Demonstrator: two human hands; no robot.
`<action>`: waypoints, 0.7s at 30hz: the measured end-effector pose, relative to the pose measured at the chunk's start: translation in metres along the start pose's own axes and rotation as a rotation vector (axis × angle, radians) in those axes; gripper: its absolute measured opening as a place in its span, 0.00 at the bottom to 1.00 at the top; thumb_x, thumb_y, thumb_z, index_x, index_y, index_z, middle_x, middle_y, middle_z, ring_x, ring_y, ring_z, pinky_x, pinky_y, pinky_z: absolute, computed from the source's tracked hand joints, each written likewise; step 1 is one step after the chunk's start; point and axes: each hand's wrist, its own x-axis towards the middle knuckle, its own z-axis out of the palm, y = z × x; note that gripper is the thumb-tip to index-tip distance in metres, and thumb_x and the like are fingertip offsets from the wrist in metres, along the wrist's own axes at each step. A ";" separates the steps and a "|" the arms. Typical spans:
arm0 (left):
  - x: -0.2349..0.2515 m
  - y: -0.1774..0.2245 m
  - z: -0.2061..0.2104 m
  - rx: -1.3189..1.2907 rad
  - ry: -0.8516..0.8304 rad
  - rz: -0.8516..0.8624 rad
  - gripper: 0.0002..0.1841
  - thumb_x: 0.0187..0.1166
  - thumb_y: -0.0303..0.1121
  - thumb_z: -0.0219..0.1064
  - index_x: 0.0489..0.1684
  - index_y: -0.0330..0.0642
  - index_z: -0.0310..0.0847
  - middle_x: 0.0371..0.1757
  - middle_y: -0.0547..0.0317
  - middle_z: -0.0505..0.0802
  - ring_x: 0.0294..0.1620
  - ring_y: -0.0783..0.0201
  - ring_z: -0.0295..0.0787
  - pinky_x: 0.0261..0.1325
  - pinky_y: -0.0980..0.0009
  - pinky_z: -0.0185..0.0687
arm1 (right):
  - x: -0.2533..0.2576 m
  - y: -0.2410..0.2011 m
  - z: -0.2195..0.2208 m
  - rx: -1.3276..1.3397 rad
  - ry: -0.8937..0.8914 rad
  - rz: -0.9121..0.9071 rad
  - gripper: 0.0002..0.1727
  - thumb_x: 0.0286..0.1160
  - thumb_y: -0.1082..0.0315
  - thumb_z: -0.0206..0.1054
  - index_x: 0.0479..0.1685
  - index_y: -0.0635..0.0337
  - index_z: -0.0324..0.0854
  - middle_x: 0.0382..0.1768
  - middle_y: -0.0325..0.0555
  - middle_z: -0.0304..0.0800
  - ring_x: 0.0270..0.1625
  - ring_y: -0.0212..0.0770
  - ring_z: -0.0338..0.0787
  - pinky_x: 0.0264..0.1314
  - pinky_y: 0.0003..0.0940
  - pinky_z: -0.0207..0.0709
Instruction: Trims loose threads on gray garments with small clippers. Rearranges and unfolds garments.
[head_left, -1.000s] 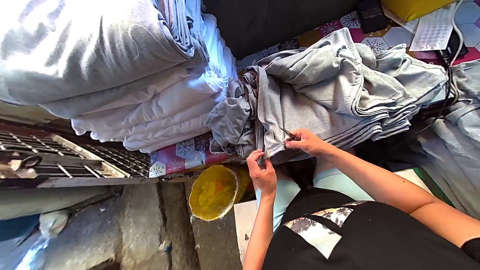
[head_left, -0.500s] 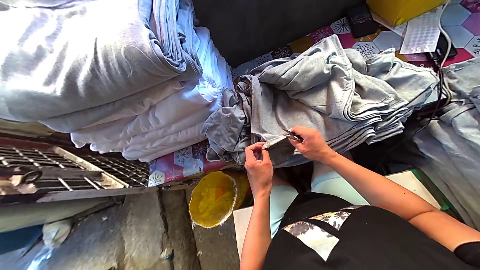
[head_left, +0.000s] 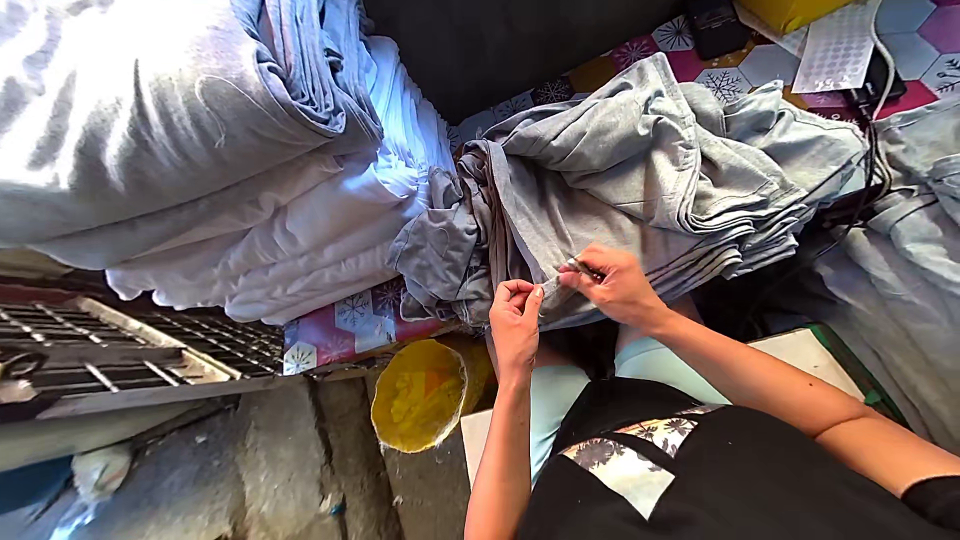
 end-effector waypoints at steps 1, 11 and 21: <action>-0.001 0.000 0.002 0.023 -0.011 0.029 0.06 0.79 0.20 0.68 0.46 0.38 0.79 0.32 0.63 0.94 0.33 0.76 0.89 0.41 0.78 0.84 | -0.001 -0.002 0.005 0.008 -0.024 0.009 0.09 0.70 0.66 0.78 0.34 0.64 0.90 0.35 0.45 0.88 0.33 0.34 0.85 0.36 0.32 0.81; -0.009 -0.008 0.004 0.172 -0.012 0.226 0.06 0.73 0.19 0.72 0.43 0.34 0.90 0.39 0.61 0.95 0.39 0.76 0.91 0.50 0.78 0.88 | 0.006 -0.004 0.004 0.297 -0.283 0.312 0.08 0.86 0.70 0.64 0.36 0.62 0.81 0.23 0.37 0.78 0.25 0.26 0.76 0.31 0.23 0.71; -0.011 -0.022 0.014 0.086 -0.006 0.245 0.05 0.66 0.17 0.74 0.29 0.36 0.93 0.33 0.63 0.94 0.37 0.78 0.89 0.46 0.80 0.85 | -0.006 -0.017 0.010 -0.230 -0.156 -0.147 0.05 0.66 0.77 0.71 0.39 0.67 0.86 0.36 0.52 0.84 0.32 0.48 0.87 0.30 0.46 0.81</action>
